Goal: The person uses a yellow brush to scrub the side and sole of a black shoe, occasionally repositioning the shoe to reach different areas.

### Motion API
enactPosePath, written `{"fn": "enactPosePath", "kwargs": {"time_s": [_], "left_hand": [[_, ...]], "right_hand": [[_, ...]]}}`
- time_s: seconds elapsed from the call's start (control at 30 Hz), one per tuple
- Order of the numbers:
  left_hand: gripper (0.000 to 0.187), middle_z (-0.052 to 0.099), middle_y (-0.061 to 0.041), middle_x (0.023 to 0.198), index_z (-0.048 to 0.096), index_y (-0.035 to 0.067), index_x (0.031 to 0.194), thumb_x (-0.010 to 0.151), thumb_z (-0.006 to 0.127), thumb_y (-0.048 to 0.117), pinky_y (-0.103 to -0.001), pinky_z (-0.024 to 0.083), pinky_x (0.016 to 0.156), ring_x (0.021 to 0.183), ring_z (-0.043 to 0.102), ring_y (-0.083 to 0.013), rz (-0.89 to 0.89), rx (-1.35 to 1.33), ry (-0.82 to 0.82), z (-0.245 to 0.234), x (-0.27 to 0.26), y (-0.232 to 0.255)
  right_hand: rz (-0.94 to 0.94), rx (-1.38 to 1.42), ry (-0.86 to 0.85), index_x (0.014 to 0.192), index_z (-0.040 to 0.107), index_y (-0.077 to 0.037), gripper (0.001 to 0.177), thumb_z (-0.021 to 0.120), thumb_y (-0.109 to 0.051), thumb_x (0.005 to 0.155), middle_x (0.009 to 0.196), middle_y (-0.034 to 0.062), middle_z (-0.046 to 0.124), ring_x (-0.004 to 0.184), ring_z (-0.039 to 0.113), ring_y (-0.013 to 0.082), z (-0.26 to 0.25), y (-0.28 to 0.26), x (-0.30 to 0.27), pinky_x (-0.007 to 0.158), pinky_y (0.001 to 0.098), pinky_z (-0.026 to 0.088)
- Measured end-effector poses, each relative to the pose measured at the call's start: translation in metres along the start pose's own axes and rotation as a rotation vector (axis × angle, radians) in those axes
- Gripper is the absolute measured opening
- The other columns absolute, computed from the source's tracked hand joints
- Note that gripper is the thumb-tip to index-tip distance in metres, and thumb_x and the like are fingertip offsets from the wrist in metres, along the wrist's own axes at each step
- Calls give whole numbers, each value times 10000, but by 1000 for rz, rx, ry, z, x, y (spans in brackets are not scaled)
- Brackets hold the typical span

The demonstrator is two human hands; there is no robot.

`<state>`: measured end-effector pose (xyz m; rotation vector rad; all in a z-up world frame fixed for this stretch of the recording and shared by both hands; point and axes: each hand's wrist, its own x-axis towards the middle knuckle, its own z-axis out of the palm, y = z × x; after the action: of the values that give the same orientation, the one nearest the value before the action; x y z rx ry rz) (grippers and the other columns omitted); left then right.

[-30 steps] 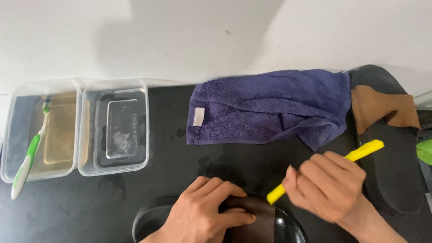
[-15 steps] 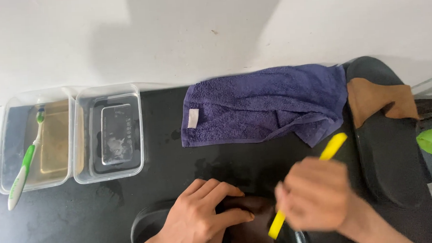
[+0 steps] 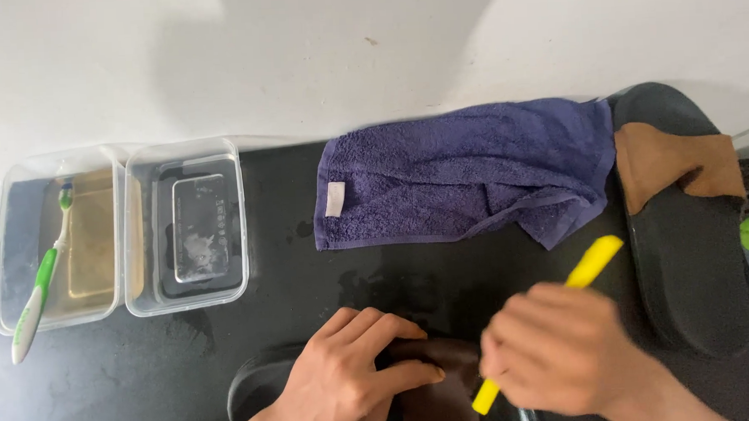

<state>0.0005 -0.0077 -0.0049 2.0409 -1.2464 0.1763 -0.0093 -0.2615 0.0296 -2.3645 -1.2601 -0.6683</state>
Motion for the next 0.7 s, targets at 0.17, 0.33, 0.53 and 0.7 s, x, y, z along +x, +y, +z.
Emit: {"fn": "enactPosePath", "kwargs": {"time_s": [0.17,0.33,0.53,0.7], "left_hand": [[288,663,-114,1078,749,201,997,984,530,14,-373,442,705,836,619,-258,-12,-8,2,0,1,2],[247,661,-127,1075,761,196,1012,1028,544,77,-379,441,704,838,619,-265,6,-11,7,-1,-1,0],[280,666,-127,1090,751,195,1000,998,515,45,-379,439,698,875,631,-277,-35,-15,-15,0,2,3],[268,654,-116,1103,745,196,1024,979,538,32,-370,439,723,887,621,-266,-10,-8,-19,-2,1,2]], "right_hand": [[56,-120,-8,571,441,-136,347,579,29,844,583,-2,454,469,357,158,0,17,-9,446,309,303],[195,-212,108,508,481,-110,374,629,49,813,532,22,429,414,338,150,1,7,-5,386,305,304],[44,-74,38,575,345,-168,393,570,5,846,581,-17,362,473,290,149,9,8,-8,445,303,235],[127,-232,111,539,403,-106,388,572,18,866,543,35,374,429,277,176,-10,12,4,408,333,228]]}}
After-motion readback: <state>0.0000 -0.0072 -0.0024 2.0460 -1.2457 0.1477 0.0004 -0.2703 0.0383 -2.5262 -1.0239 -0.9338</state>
